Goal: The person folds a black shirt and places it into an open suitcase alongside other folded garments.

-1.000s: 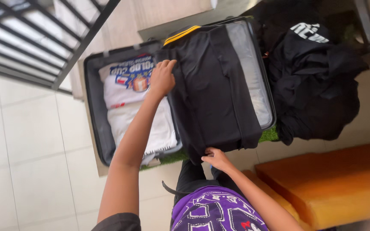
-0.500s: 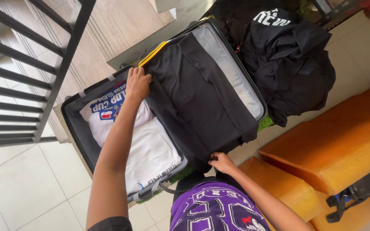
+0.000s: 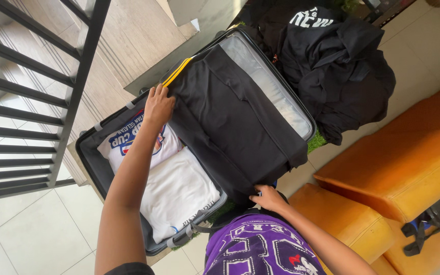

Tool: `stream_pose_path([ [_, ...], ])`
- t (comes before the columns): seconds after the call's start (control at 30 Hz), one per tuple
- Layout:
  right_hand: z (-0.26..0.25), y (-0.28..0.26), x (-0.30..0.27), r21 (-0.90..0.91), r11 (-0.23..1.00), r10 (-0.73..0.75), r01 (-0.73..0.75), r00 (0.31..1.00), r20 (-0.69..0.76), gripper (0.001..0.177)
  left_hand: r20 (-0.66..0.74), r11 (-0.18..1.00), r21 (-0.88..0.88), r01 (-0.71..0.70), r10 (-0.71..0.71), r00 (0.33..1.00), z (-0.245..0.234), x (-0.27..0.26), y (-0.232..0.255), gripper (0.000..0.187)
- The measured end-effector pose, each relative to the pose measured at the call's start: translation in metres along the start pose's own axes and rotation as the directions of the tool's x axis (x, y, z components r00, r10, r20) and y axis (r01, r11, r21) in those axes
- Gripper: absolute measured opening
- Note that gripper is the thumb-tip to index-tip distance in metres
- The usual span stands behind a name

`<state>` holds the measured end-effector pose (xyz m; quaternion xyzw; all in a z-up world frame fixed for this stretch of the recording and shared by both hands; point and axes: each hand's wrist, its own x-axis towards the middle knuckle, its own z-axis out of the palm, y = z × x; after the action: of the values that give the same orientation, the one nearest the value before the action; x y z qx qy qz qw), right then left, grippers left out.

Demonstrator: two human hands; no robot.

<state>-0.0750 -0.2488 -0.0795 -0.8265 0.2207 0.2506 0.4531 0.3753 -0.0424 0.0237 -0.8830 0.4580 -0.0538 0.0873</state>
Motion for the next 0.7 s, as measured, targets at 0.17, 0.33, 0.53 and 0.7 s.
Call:
stream_pose_path([
  [0.17,0.006,0.013,0.006,0.075,0.996,-0.034,0.038,0.998,-0.051,0.037,-0.024,0.999,-0.003,-0.035,0.035,0.999,0.014,-0.001,0.006,0.036],
  [0.33,0.001,0.005,0.001,0.102,0.991,0.082,-0.083,0.997,0.01,0.035,0.007,1.0,-0.015,0.001,-0.001,1.0,0.015,-0.003,0.006,0.017],
  [0.53,-0.001,0.015,0.002,0.078,0.995,0.06,-0.059,0.998,-0.011,0.032,-0.054,0.996,-0.084,0.038,-0.043,0.998,-0.011,0.001,0.003,0.015],
  [0.7,-0.005,0.023,0.003,0.094,0.993,0.071,-0.065,0.996,-0.056,0.032,-0.173,0.985,-0.148,0.092,-0.118,0.978,-0.014,0.004,0.006,0.016],
])
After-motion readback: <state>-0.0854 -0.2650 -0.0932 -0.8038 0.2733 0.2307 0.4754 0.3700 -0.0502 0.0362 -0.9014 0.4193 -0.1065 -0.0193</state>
